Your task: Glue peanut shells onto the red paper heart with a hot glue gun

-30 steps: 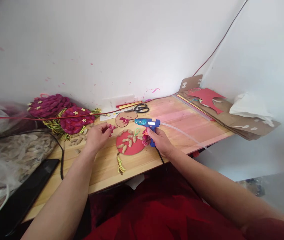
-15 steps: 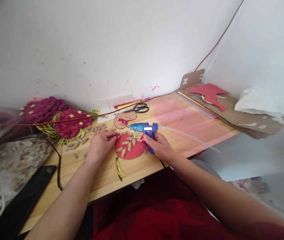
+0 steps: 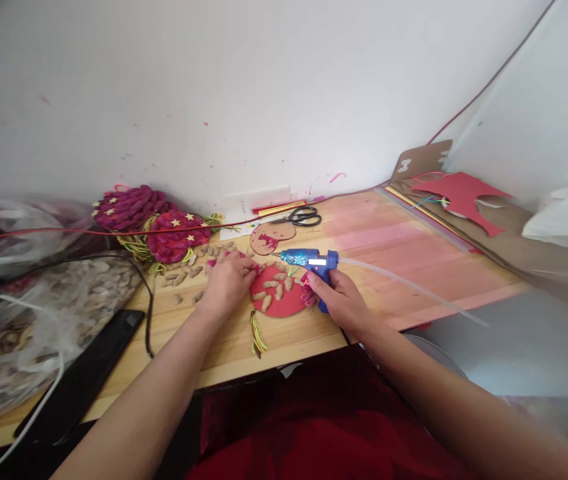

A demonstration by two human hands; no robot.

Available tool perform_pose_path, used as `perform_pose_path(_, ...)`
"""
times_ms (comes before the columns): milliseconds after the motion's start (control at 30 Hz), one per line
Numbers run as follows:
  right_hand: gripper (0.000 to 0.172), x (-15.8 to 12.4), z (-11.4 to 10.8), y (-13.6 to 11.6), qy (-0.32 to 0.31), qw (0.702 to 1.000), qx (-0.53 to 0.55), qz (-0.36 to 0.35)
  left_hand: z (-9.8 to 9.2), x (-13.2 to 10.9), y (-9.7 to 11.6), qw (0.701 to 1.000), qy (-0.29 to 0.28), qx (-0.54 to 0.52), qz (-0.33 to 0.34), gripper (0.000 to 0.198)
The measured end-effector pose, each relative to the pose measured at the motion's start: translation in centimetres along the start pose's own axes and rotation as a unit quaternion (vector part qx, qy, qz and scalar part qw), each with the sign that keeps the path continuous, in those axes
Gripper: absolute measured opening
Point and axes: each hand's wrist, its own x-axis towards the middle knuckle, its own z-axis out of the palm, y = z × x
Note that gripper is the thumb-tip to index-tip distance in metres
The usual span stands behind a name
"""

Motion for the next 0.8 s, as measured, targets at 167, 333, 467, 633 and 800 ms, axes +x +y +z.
perform_pose_path(167,0.052,0.3,-0.2,0.4,-0.001,1.0,-0.001,0.005,-0.1,-0.1,-0.1,1.0,0.003,0.0,0.005,0.018)
perform_pose_path(333,0.052,0.5,-0.1,0.2,0.001,0.999,0.037,0.007,-0.1,0.1,0.2,1.0,-0.004,-0.009,-0.005,0.021)
perform_pose_path(467,0.051,0.4,0.0,0.1,0.003,0.998,0.065,0.004,-1.9,0.0,-0.5,0.998,-0.013,-0.05,-0.024,0.024)
perform_pose_path(633,0.047,0.3,0.2,-0.1,0.006,0.994,0.105,0.003,-7.0,-2.3,-4.7,0.997,0.03,-0.036,-0.056,0.02)
perform_pose_path(800,0.043,0.1,0.3,-0.3,0.012,0.992,0.125,0.0,-7.6,-5.8,-8.6,0.994,-0.027,0.037,-0.101,0.023)
